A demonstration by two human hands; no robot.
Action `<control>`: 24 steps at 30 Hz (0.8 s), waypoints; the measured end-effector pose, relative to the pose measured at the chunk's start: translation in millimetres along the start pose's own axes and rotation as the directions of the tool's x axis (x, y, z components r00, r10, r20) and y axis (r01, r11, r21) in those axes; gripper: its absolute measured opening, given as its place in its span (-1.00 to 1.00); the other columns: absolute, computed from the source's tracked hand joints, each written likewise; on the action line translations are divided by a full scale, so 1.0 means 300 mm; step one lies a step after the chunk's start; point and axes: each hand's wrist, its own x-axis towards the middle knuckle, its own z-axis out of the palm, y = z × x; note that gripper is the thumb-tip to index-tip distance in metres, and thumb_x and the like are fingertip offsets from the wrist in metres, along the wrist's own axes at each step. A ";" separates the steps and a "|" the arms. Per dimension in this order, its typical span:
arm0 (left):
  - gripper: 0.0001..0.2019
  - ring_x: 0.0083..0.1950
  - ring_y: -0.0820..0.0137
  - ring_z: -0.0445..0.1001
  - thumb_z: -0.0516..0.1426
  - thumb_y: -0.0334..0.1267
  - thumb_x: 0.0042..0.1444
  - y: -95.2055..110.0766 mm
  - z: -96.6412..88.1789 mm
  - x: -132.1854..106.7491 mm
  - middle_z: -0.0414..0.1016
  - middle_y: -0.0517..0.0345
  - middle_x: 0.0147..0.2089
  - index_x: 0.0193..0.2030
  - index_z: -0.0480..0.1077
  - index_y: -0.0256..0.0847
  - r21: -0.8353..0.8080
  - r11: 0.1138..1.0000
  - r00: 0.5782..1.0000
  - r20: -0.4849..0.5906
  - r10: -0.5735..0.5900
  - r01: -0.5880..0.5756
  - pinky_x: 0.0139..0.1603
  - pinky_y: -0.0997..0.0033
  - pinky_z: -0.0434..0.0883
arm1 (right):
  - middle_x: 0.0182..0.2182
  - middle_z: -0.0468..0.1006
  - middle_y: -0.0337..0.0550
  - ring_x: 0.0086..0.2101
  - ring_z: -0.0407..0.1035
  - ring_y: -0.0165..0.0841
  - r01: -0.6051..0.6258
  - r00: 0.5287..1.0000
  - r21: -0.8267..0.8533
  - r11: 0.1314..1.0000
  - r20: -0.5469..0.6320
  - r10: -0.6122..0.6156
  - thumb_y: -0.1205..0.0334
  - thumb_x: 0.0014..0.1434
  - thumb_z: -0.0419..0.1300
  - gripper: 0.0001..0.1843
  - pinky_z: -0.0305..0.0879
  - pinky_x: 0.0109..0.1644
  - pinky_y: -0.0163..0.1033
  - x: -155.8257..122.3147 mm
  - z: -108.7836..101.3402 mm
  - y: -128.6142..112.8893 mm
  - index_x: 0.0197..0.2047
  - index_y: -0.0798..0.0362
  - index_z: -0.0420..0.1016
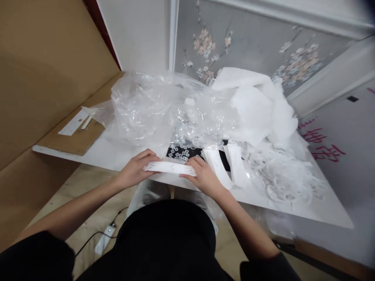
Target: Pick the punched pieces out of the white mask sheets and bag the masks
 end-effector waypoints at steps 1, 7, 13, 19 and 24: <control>-0.75 -0.03 0.27 0.51 0.26 -0.09 0.23 0.009 -0.016 0.010 0.48 0.03 -0.05 -0.03 0.52 -0.14 0.003 1.000 1.000 -0.022 0.003 -0.003 -0.06 0.38 0.46 | -0.05 0.52 0.00 -0.05 0.44 -0.13 -0.018 1.000 0.059 0.998 0.001 0.018 -0.01 0.36 0.22 -0.71 0.41 0.08 -0.02 0.004 -0.023 -0.007 -0.04 0.02 0.42; -0.56 -0.08 0.29 0.49 0.34 0.03 0.08 0.050 -0.056 0.065 0.53 0.06 -0.06 0.02 0.52 -0.17 -0.102 0.989 0.994 -0.017 -0.105 0.103 -0.06 0.37 0.44 | -0.21 0.60 -0.14 -0.28 0.50 -0.25 -0.135 0.989 0.242 0.961 0.086 0.117 0.00 0.36 0.21 -0.75 0.41 -0.25 -0.20 0.023 -0.136 -0.059 -0.08 0.00 0.50; -0.38 -0.14 0.29 0.53 0.39 -0.04 0.01 0.117 -0.060 0.073 0.55 0.07 -0.04 0.24 0.49 -0.10 -0.429 0.868 0.967 0.074 -0.243 0.251 -0.15 0.35 0.48 | -0.22 0.62 -0.15 -0.32 0.50 -0.29 -0.139 0.990 0.305 0.942 0.066 0.125 -0.03 0.28 0.26 -0.74 0.35 -0.35 -0.27 0.053 -0.252 -0.130 -0.15 -0.02 0.58; -0.59 -0.13 0.18 0.59 0.15 0.03 0.23 0.086 0.032 0.077 0.59 -0.10 -0.07 0.08 0.51 -0.17 -0.689 0.592 0.906 0.266 -0.328 0.417 -0.17 0.18 0.55 | -0.59 0.44 -0.29 -0.67 0.29 -0.43 -0.376 0.926 0.489 0.787 0.233 0.298 -0.06 0.21 0.31 -0.69 0.21 -0.59 -0.31 0.092 -0.247 -0.129 -0.22 0.03 0.55; -0.50 -0.28 0.22 0.55 0.07 -0.08 0.19 0.098 0.012 0.176 0.60 -0.10 -0.08 0.25 0.42 -0.11 -0.592 0.756 0.960 0.195 -0.202 0.279 -0.40 0.23 0.49 | -0.60 0.42 -0.28 -0.68 0.24 -0.44 -0.409 0.906 0.695 0.591 0.234 0.352 0.03 0.02 0.47 -0.60 0.06 -0.72 -0.35 0.127 -0.286 -0.071 -0.14 0.05 0.55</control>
